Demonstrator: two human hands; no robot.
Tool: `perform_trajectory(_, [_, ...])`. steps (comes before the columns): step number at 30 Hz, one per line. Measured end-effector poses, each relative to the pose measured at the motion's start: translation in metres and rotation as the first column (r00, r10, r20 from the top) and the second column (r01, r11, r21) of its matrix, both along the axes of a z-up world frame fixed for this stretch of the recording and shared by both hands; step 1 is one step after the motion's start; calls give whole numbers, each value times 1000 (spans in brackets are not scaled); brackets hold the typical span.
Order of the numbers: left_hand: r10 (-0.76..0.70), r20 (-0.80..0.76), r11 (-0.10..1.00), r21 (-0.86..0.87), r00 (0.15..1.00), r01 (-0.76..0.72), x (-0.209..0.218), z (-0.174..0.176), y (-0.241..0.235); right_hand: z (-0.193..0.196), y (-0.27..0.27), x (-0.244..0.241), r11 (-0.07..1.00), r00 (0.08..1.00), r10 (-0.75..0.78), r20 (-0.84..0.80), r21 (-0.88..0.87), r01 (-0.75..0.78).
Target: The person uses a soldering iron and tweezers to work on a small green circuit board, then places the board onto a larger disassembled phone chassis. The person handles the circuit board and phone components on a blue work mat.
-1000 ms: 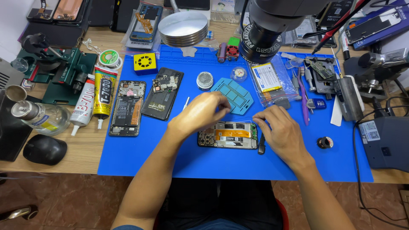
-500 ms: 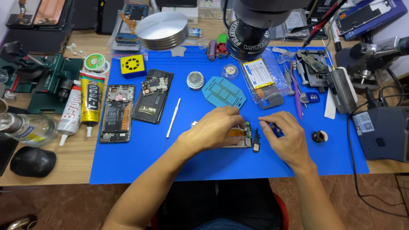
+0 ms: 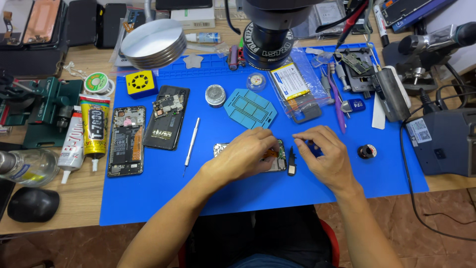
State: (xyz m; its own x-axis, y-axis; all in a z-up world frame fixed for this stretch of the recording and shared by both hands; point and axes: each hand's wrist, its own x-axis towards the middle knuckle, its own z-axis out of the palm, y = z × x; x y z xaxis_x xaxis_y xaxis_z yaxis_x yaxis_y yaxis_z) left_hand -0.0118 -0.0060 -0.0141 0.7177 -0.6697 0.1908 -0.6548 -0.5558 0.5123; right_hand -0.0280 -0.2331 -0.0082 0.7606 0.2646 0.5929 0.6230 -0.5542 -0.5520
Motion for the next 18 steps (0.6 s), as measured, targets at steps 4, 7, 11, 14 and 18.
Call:
perform_trajectory(4, [-10, -102, 999, -34, 995, 6, -1, 15, 5, 1, 0, 0, 1000, 1000, -5, 4, 15, 5])
perform_trajectory(7, [11, -169, 998, -53, 985, -21, 1, 20, 7, -1, -1, 0, 1000, 1000, -2, -16, 7, 2])
perform_trajectory(11, [16, -94, 999, -36, 995, -19, 0, 9, 7, -1, -1, -1, 1000, 1000, -11, -21, 1, 11])
perform_trajectory(14, [-32, 60, 999, -21, 998, 33, 1, -2, 4, 2, -2, 0, 1000, 1000, -9, -15, -6, 9])
perform_trajectory(18, [-78, 317, 993, -54, 945, 100, 0, -24, 5, -1, -3, 0, 1000, 1000, 1, -31, -9, -1])
